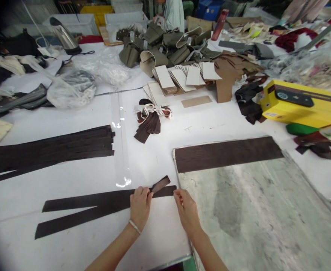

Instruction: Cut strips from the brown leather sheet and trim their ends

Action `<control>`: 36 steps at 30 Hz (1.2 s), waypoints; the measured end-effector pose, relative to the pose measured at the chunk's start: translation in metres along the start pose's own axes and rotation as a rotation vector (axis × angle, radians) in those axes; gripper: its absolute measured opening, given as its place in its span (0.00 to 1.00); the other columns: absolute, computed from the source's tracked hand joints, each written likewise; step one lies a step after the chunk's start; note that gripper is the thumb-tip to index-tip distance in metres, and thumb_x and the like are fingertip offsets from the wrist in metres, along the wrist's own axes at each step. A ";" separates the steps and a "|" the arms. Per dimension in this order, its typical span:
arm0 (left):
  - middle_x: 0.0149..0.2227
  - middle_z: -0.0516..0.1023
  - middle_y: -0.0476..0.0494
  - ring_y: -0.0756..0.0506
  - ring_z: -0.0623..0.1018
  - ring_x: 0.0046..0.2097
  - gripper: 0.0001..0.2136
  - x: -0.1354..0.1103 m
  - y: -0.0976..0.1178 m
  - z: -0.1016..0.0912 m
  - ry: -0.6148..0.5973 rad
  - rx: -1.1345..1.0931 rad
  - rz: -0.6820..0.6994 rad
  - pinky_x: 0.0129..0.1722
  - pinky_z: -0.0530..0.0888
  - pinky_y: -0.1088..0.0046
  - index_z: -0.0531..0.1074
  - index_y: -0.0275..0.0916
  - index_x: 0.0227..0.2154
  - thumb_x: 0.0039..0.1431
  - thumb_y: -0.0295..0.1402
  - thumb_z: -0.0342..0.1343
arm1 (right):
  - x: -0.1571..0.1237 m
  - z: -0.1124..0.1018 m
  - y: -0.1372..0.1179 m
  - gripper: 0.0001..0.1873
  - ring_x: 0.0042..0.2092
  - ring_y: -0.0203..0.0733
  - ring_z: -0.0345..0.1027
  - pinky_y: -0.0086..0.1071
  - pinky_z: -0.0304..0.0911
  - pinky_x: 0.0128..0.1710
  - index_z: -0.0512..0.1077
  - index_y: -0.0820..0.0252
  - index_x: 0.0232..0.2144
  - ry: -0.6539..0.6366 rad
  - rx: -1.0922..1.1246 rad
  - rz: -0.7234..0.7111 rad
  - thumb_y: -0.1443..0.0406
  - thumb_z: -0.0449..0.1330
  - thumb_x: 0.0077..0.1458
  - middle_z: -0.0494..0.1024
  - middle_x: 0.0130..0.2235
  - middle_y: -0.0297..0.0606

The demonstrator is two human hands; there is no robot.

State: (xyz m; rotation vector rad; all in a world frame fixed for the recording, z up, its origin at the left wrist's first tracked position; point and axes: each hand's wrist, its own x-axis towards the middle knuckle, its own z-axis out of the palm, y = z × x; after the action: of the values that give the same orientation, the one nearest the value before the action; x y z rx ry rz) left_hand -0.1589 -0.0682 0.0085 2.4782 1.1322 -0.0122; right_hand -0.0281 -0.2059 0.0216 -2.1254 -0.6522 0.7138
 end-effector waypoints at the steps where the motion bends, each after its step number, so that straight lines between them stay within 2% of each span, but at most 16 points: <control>1: 0.37 0.71 0.47 0.43 0.69 0.43 0.07 0.000 0.000 0.000 0.000 -0.003 -0.001 0.40 0.60 0.65 0.67 0.42 0.34 0.64 0.35 0.44 | 0.002 0.001 -0.001 0.15 0.39 0.39 0.66 0.31 0.60 0.39 0.69 0.58 0.39 -0.001 0.008 0.007 0.55 0.49 0.61 0.73 0.38 0.37; 11: 0.36 0.73 0.46 0.44 0.71 0.42 0.12 0.000 0.000 -0.007 -0.025 -0.114 0.001 0.42 0.60 0.64 0.69 0.42 0.34 0.65 0.31 0.39 | 0.014 0.008 -0.007 0.17 0.36 0.40 0.67 0.34 0.60 0.38 0.70 0.58 0.39 0.011 0.014 0.045 0.54 0.48 0.60 0.74 0.38 0.39; 16: 0.36 0.74 0.46 0.45 0.72 0.42 0.14 0.002 -0.004 -0.008 -0.034 -0.221 -0.052 0.42 0.60 0.64 0.69 0.42 0.34 0.66 0.33 0.37 | 0.022 0.016 -0.018 0.21 0.43 0.43 0.68 0.35 0.62 0.44 0.70 0.59 0.43 0.069 0.098 0.053 0.52 0.48 0.60 0.73 0.44 0.42; 20: 0.35 0.74 0.48 0.45 0.72 0.42 0.14 0.000 -0.008 -0.011 -0.042 -0.303 -0.084 0.43 0.60 0.64 0.68 0.42 0.33 0.66 0.34 0.36 | 0.028 0.022 -0.036 0.26 0.46 0.45 0.67 0.36 0.63 0.46 0.69 0.58 0.49 0.020 0.218 0.106 0.48 0.46 0.60 0.73 0.47 0.42; 26: 0.34 0.74 0.49 0.46 0.73 0.40 0.15 -0.002 -0.011 -0.015 -0.053 -0.392 -0.105 0.43 0.58 0.64 0.67 0.42 0.31 0.66 0.35 0.36 | 0.034 0.026 -0.062 0.25 0.38 0.41 0.68 0.34 0.62 0.41 0.69 0.58 0.45 -0.036 0.186 0.095 0.47 0.49 0.58 0.74 0.36 0.37; 30: 0.31 0.74 0.50 0.47 0.72 0.37 0.15 -0.002 -0.013 -0.014 -0.067 -0.434 -0.107 0.42 0.58 0.64 0.66 0.41 0.30 0.66 0.36 0.36 | 0.040 0.036 -0.061 0.30 0.33 0.38 0.67 0.33 0.63 0.38 0.63 0.60 0.52 -0.125 0.278 0.128 0.47 0.53 0.54 0.71 0.34 0.35; 33: 0.29 0.72 0.51 0.47 0.72 0.34 0.15 -0.001 -0.014 -0.014 -0.070 -0.457 -0.120 0.42 0.58 0.65 0.64 0.41 0.27 0.65 0.35 0.35 | 0.041 0.039 -0.059 0.39 0.30 0.36 0.65 0.33 0.65 0.35 0.56 0.61 0.58 -0.164 0.328 0.166 0.49 0.58 0.49 0.71 0.38 0.38; 36: 0.26 0.70 0.52 0.48 0.71 0.32 0.16 0.000 -0.015 -0.015 -0.066 -0.484 -0.135 0.41 0.58 0.65 0.62 0.40 0.26 0.65 0.37 0.35 | 0.035 0.038 -0.064 0.41 0.30 0.34 0.65 0.33 0.65 0.36 0.51 0.58 0.62 -0.121 0.297 0.081 0.54 0.59 0.49 0.71 0.45 0.41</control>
State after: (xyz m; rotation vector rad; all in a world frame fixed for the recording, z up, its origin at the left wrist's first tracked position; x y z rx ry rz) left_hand -0.1725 -0.0539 0.0171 1.9614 1.1179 0.1257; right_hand -0.0424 -0.1280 0.0429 -1.8538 -0.4914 0.9297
